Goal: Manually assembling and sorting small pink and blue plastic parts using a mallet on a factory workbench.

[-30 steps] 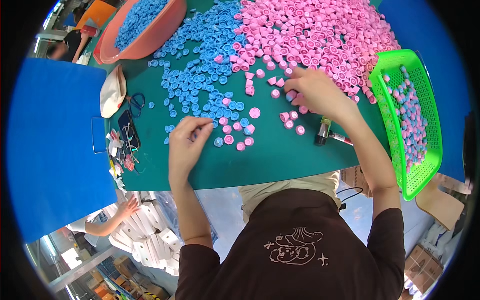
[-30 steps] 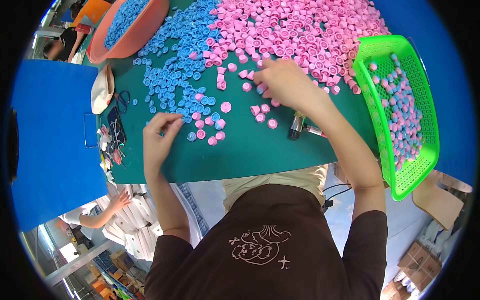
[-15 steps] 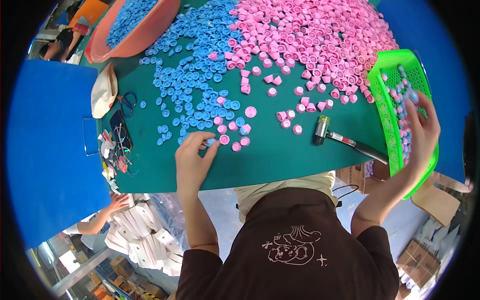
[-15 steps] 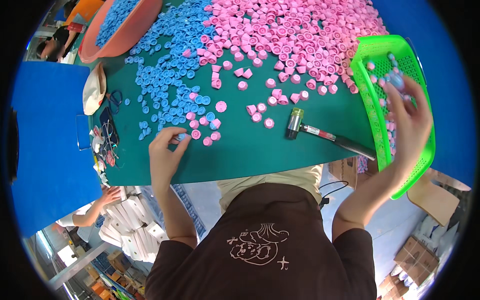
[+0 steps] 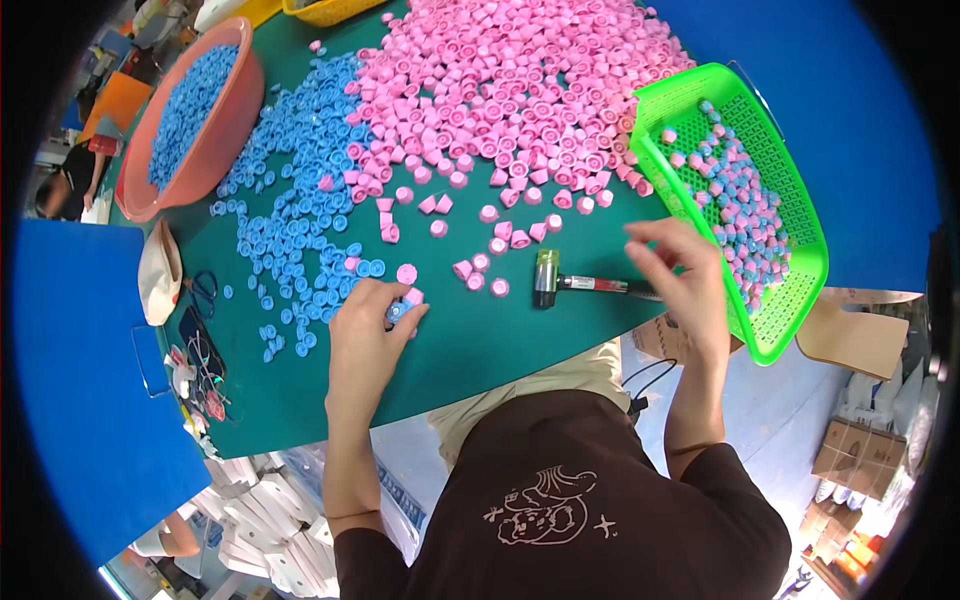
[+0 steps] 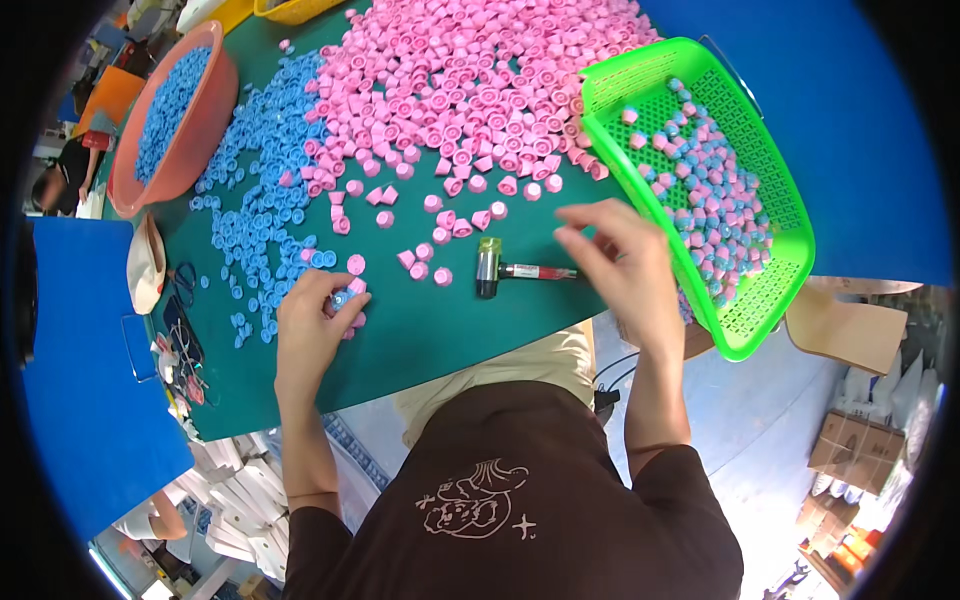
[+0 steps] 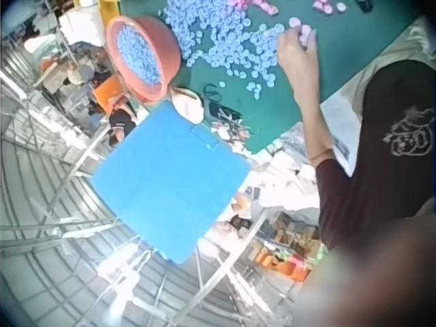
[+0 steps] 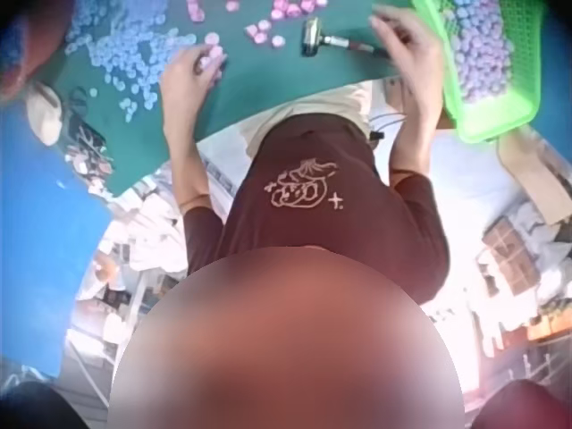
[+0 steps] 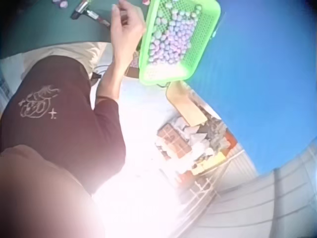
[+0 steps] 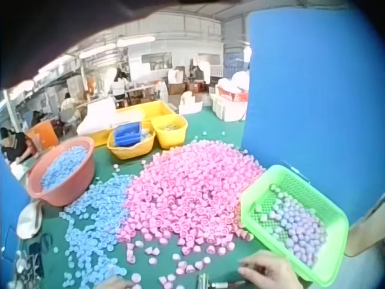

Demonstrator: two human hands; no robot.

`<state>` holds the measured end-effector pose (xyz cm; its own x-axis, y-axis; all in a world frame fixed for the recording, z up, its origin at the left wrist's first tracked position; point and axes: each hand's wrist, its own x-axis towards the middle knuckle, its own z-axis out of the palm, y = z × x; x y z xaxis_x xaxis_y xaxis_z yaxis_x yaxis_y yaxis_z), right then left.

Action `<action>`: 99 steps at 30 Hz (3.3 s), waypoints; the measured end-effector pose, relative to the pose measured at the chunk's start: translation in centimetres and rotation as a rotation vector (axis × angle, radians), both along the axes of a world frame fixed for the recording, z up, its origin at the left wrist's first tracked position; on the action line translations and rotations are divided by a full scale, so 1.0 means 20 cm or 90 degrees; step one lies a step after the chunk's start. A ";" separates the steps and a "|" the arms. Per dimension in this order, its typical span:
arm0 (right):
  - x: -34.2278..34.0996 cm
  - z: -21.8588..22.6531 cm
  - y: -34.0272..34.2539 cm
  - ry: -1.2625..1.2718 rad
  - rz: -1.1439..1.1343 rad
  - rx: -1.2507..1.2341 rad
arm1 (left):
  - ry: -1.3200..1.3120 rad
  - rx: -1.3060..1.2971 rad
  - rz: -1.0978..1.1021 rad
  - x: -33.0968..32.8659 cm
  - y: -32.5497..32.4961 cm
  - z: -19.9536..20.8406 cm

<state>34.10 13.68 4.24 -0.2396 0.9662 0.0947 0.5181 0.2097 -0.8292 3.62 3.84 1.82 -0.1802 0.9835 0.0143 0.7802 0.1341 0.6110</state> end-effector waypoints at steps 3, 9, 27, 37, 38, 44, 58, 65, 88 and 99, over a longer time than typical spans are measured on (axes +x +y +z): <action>0.03 -0.03 -0.01 0.000 0.098 -0.025 | -0.125 0.106 -0.080 0.17 0.21 0.15; 0.06 -0.15 -0.09 -0.002 0.205 -0.051 | -0.347 0.358 -0.375 1.00 0.79 0.20; -0.46 -0.21 0.03 0.058 0.263 -0.059 | -0.029 0.162 0.309 -0.14 -0.33 -0.22; -0.79 -0.20 0.13 -0.064 0.442 -0.073 | -0.088 0.050 0.159 -0.25 -0.28 -0.20; -0.77 -0.20 0.12 -0.049 0.435 -0.097 | -0.097 0.044 0.163 -0.26 -0.27 -0.19; -0.64 -0.18 0.26 0.007 0.258 -0.124 | -0.168 -0.084 0.195 -0.27 -0.14 -0.12; -0.75 -0.33 0.38 -0.147 0.431 0.162 | -0.034 0.099 0.147 -0.19 0.31 -0.13; -0.71 -0.33 0.36 -0.152 0.371 0.200 | -0.026 0.042 0.091 -0.27 0.28 -0.18; -0.82 -0.32 0.27 -0.142 0.471 0.250 | 0.040 0.157 0.057 -0.36 0.27 -0.25; -1.10 -0.39 0.38 -0.118 0.391 0.337 | 0.038 0.158 0.038 -0.37 0.31 -0.26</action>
<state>12.02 21.19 -3.63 -0.7662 0.4978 0.4065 0.3034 0.8377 -0.4541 -3.72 10.07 -3.34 -0.2288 0.9364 0.2661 0.8114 0.0325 0.5836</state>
